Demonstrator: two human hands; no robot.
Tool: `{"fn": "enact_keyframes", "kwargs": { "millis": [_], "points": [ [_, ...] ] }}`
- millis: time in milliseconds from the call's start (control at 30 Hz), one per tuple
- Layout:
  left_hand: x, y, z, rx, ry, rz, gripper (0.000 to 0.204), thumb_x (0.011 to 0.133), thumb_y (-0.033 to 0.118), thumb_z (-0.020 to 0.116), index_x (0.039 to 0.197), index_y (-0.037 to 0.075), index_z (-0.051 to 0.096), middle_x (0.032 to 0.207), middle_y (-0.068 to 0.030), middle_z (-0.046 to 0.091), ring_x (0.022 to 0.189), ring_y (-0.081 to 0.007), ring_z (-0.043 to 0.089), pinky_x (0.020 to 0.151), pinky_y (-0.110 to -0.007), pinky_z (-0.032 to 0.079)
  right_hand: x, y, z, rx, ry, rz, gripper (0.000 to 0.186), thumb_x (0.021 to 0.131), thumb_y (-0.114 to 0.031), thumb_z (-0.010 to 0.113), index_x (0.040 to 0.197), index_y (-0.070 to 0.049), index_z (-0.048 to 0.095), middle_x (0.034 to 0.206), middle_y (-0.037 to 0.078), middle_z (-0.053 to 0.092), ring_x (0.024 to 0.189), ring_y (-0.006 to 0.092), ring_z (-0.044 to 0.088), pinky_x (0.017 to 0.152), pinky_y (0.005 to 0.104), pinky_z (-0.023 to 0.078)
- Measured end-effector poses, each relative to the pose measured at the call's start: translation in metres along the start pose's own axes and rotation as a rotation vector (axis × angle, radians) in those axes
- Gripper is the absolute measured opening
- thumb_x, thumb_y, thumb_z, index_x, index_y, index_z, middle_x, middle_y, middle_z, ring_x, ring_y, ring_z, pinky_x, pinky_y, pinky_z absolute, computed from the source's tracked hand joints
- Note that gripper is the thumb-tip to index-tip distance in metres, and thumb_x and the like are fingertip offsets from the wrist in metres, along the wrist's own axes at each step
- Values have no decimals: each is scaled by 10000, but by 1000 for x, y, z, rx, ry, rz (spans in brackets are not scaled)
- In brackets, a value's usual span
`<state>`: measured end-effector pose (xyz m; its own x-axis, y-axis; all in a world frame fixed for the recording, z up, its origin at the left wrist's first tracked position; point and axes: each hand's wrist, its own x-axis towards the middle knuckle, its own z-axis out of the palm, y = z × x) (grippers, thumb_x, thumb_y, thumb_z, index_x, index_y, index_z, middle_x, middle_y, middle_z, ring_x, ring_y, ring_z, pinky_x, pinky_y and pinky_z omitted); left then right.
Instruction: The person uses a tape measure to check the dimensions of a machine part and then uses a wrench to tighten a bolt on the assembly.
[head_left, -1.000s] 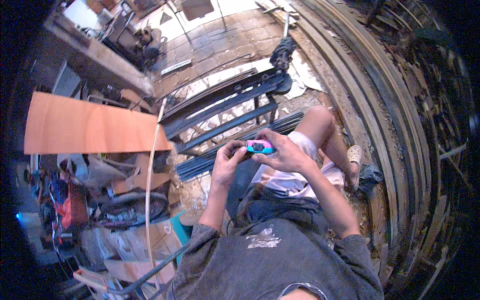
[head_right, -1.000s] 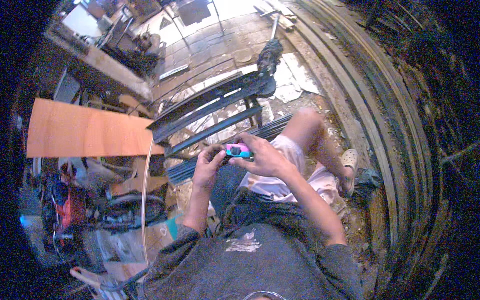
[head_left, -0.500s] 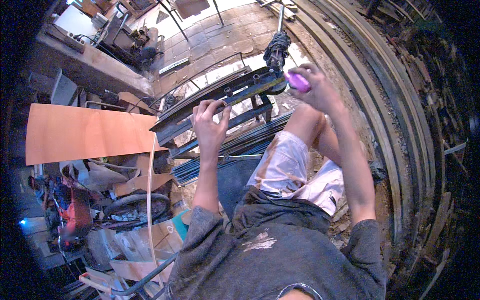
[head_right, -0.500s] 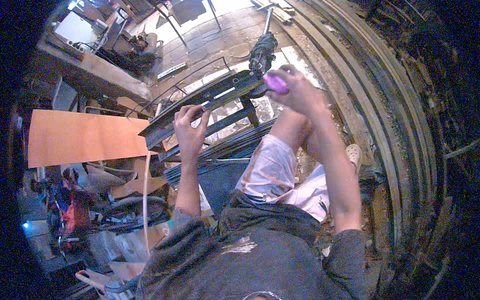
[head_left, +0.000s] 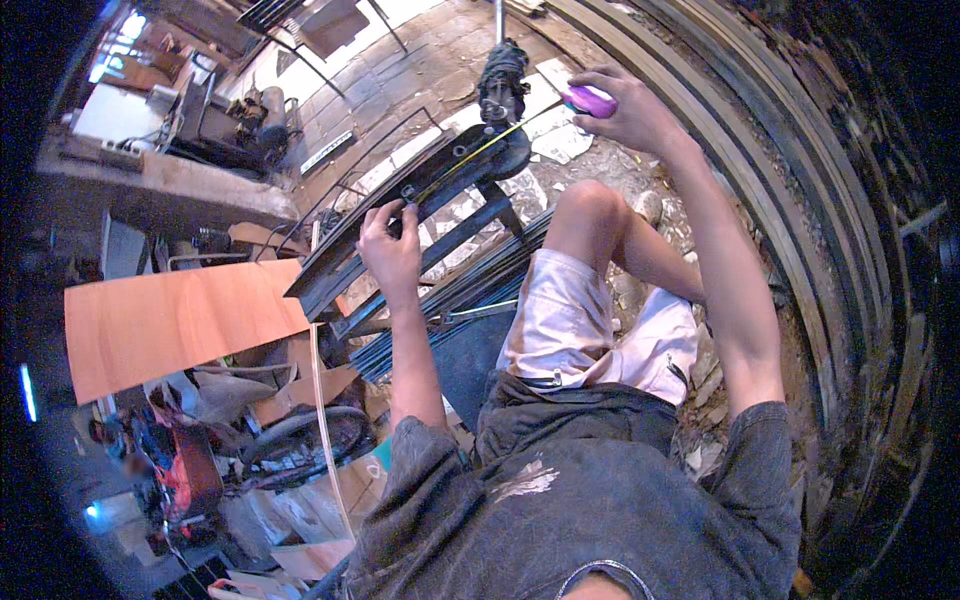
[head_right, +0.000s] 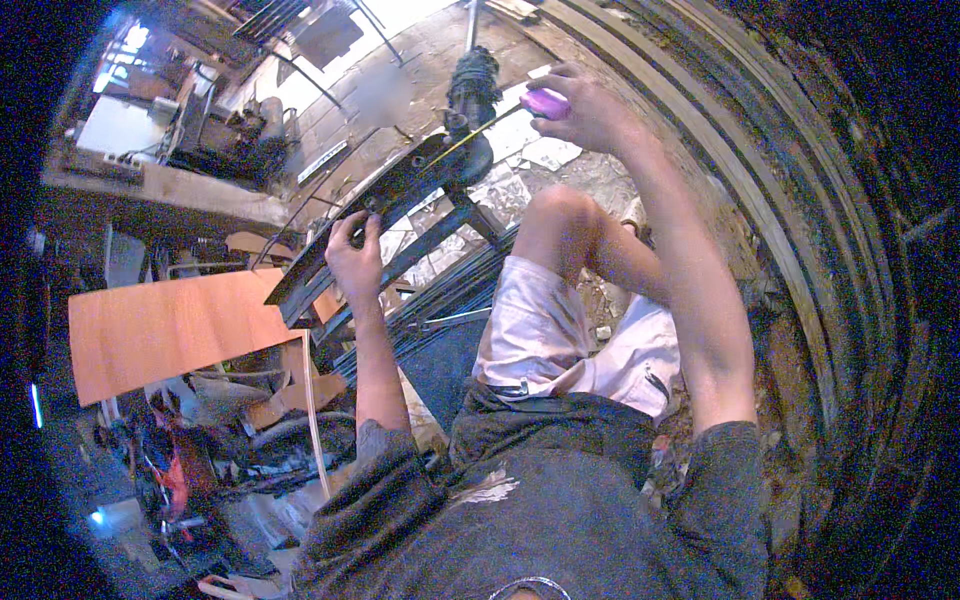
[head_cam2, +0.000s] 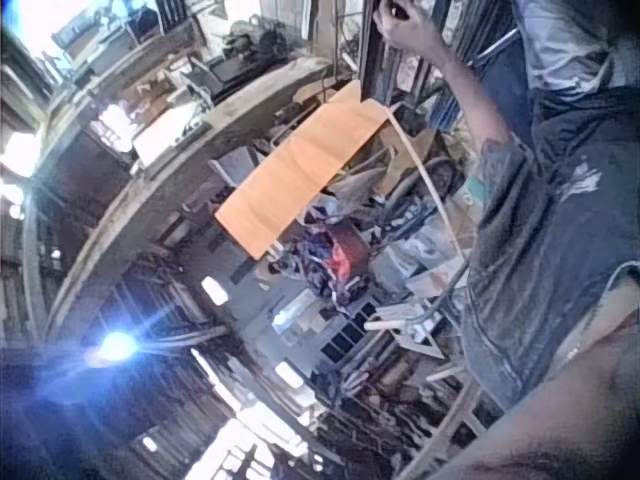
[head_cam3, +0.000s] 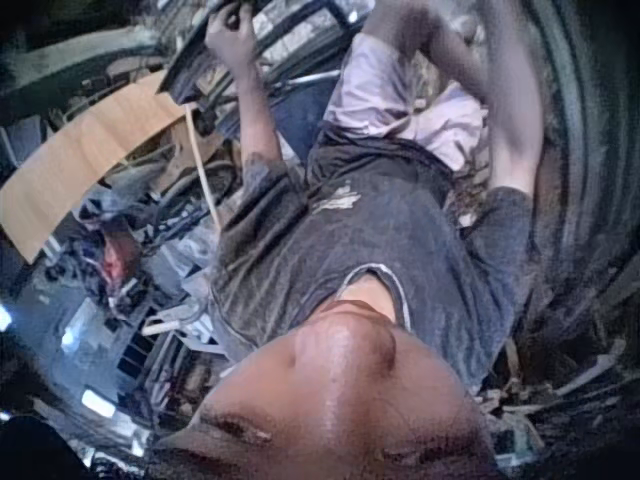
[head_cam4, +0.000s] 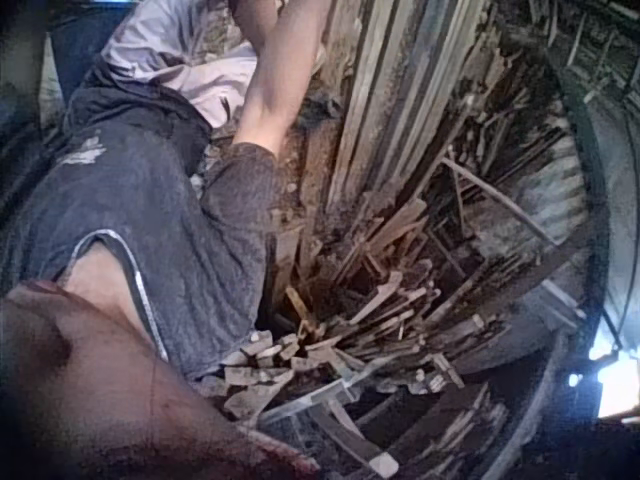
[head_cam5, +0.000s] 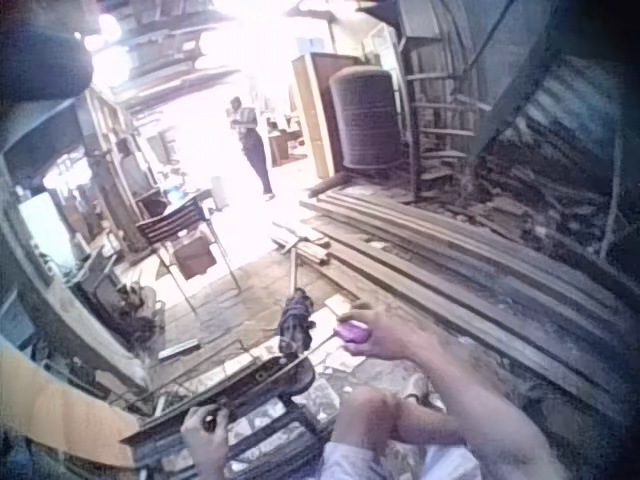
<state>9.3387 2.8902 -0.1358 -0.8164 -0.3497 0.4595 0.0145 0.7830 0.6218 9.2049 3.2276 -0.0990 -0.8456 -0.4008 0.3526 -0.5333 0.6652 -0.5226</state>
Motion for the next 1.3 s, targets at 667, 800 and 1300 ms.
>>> {"fn": "enact_keyframes", "kwargs": {
  "millis": [667,800,1300],
  "points": [
    [-2,15,11,15,6,39,191,783,137,655,830,-47,631,775,-114,607,678,-206,577,666,-333,464,26,17,2,168,-63,99,395,726,-354,735,932,-29,647,916,165,659,864,307,646,761,392,517],
    [-2,15,14,36,28,94,163,777,105,655,809,-51,623,755,-100,592,651,-183,566,630,-317,460,22,21,3,144,74,3,376,707,-325,760,885,-17,639,851,155,666,801,286,655,717,379,530],
    [-1,-5,15,19,-66,101,193,824,123,648,854,-66,619,761,-117,627,684,-189,553,658,-335,465,31,46,36,-9,210,-156,473,756,-463,714,973,-45,678,916,171,686,866,287,668,795,419,525]
  ]
}}
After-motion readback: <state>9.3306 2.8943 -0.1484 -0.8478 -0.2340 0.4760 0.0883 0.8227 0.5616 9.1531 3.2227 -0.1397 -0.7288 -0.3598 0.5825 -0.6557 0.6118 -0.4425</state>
